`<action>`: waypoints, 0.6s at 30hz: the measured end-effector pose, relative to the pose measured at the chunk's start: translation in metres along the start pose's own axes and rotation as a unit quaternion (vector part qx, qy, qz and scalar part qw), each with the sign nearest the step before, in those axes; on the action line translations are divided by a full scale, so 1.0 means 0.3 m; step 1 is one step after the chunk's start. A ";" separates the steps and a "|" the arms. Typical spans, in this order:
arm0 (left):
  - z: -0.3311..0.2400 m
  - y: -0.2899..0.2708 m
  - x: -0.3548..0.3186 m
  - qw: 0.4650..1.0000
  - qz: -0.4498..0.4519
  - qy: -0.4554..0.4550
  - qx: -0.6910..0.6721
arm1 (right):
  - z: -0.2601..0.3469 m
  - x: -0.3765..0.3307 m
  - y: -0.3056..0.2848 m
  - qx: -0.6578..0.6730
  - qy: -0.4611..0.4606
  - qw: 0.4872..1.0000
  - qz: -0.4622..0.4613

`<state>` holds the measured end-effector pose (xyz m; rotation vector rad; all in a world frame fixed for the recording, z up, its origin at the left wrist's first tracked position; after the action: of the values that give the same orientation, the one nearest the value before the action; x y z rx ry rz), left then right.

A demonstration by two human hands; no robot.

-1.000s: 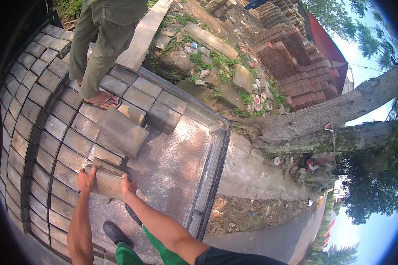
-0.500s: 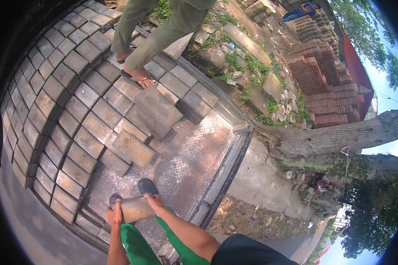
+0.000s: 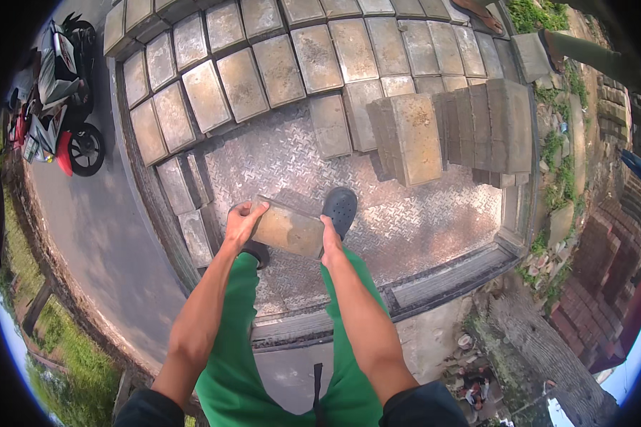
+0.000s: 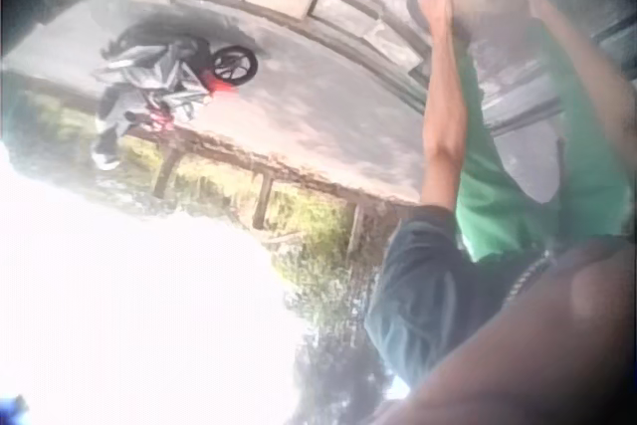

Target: The person stacks and arranges paving bricks across the bed of a truck by hand.

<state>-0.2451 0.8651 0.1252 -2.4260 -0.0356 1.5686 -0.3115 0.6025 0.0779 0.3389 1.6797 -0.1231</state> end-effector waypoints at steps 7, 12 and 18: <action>-0.479 0.185 0.447 0.975 0.112 0.162 0.100 | 0.327 0.128 0.053 0.149 -0.071 0.983 0.075; -0.613 0.280 0.580 0.945 -0.062 0.317 0.045 | 0.522 0.231 0.016 0.271 -0.134 0.952 -0.047; -0.382 0.531 0.701 0.980 0.032 0.193 -0.018 | 0.492 0.273 -0.015 0.192 -0.300 0.930 -0.088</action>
<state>-0.0719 0.7211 -0.0538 -2.7404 0.0881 1.1014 -0.1808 0.5700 -0.0241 0.3930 1.0637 -0.6345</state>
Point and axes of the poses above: each hand's wrist, its own x-axis towards the middle knuckle, its own y-axis out of the palm, z = x × y, the point moved 7 cm from there along x, towards the middle knuckle, and after that the axes turned 7 degrees about z, right-handed, at the moved point
